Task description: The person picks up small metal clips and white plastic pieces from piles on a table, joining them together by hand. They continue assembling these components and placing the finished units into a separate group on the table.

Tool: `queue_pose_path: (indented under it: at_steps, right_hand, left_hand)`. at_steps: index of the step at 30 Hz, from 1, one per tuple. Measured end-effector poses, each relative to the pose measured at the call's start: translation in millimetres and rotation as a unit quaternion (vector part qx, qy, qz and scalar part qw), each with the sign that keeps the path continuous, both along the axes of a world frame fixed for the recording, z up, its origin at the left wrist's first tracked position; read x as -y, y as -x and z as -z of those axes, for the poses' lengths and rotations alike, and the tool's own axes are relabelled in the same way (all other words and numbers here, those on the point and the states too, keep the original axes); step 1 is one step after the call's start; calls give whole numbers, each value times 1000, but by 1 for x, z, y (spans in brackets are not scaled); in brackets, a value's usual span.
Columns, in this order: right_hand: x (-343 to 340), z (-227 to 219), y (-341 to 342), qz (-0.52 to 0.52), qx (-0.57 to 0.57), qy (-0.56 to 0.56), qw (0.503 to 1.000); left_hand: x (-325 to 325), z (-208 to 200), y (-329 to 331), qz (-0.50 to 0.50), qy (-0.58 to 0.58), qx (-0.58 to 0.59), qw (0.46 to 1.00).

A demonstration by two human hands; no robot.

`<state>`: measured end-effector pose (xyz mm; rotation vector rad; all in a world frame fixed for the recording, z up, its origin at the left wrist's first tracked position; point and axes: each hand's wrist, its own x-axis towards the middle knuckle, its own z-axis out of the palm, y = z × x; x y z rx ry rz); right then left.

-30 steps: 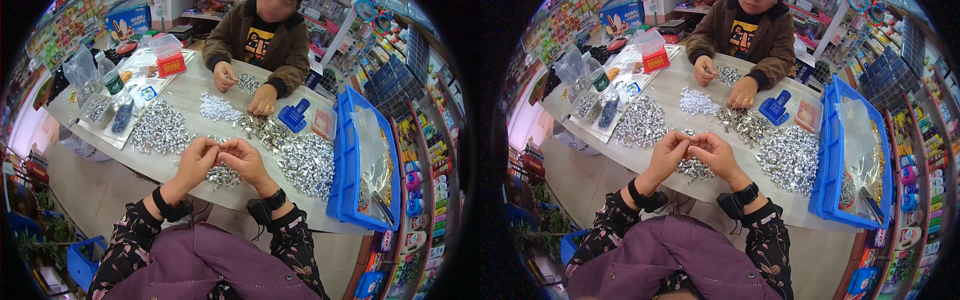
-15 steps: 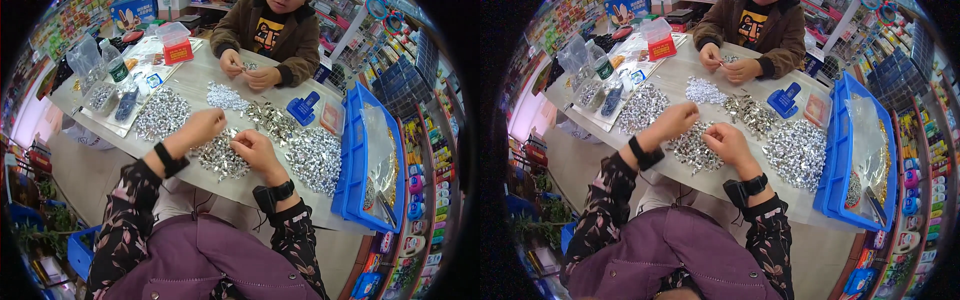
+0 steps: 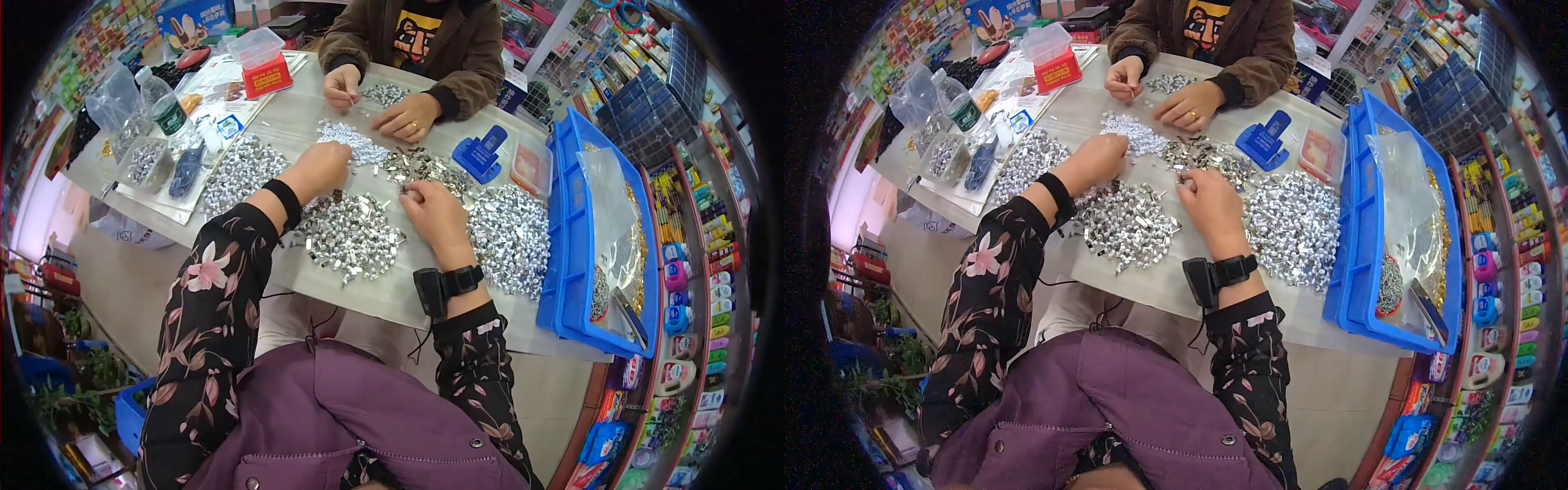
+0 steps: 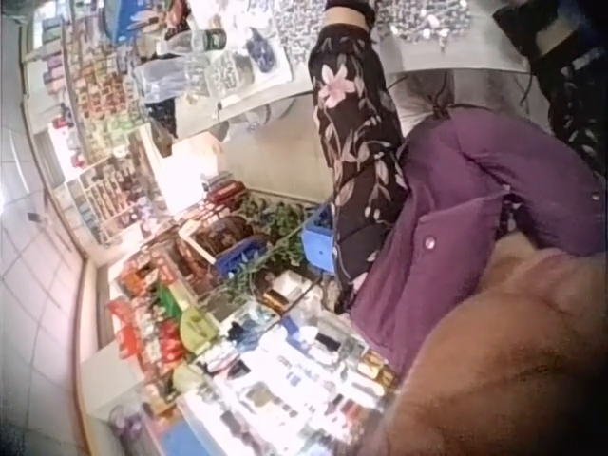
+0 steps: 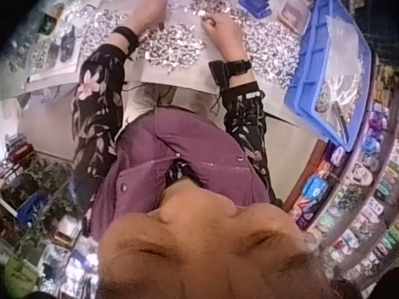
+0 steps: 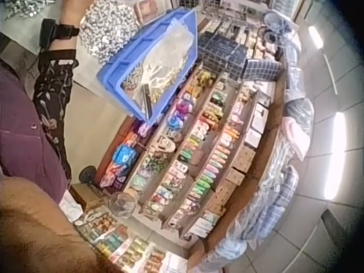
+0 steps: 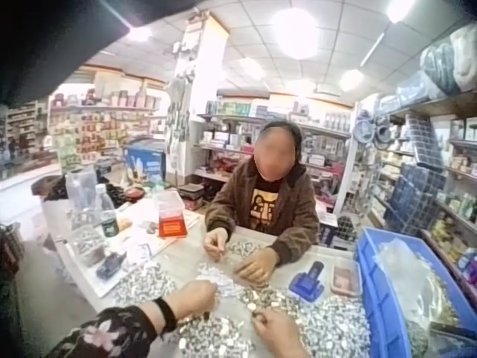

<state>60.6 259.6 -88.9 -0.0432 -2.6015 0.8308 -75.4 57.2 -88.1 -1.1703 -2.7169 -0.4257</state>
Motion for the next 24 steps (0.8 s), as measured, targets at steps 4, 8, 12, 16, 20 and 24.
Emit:
queue_pose_path:
  at_steps: [4, 8, 12, 16, 20, 24]
  right_hand:
    - [4, 0, 2, 6, 7, -51, 999]
    - [11, -1, 3, 6, 15, -60, 998]
    - [13, 0, 5, 0, 17, -57, 998]
    - [13, 7, 6, -27, -24, -60, 998]
    - [8, 5, 7, -27, -4, -5, 1000]
    - [8, -10, -1, -49, 40, 228, 972]
  left_hand:
    - [0, -10, -6, -15, -23, 29, 999]
    - [13, -30, -4, -31, -88, 46, 995]
    - [23, -59, -21, -57, -299, 337, 891]
    - [36, -84, -56, -53, -397, 439, 804]
    - [37, -83, -97, -57, -446, 493, 744]
    - [37, -53, -119, -59, -506, 526, 681]
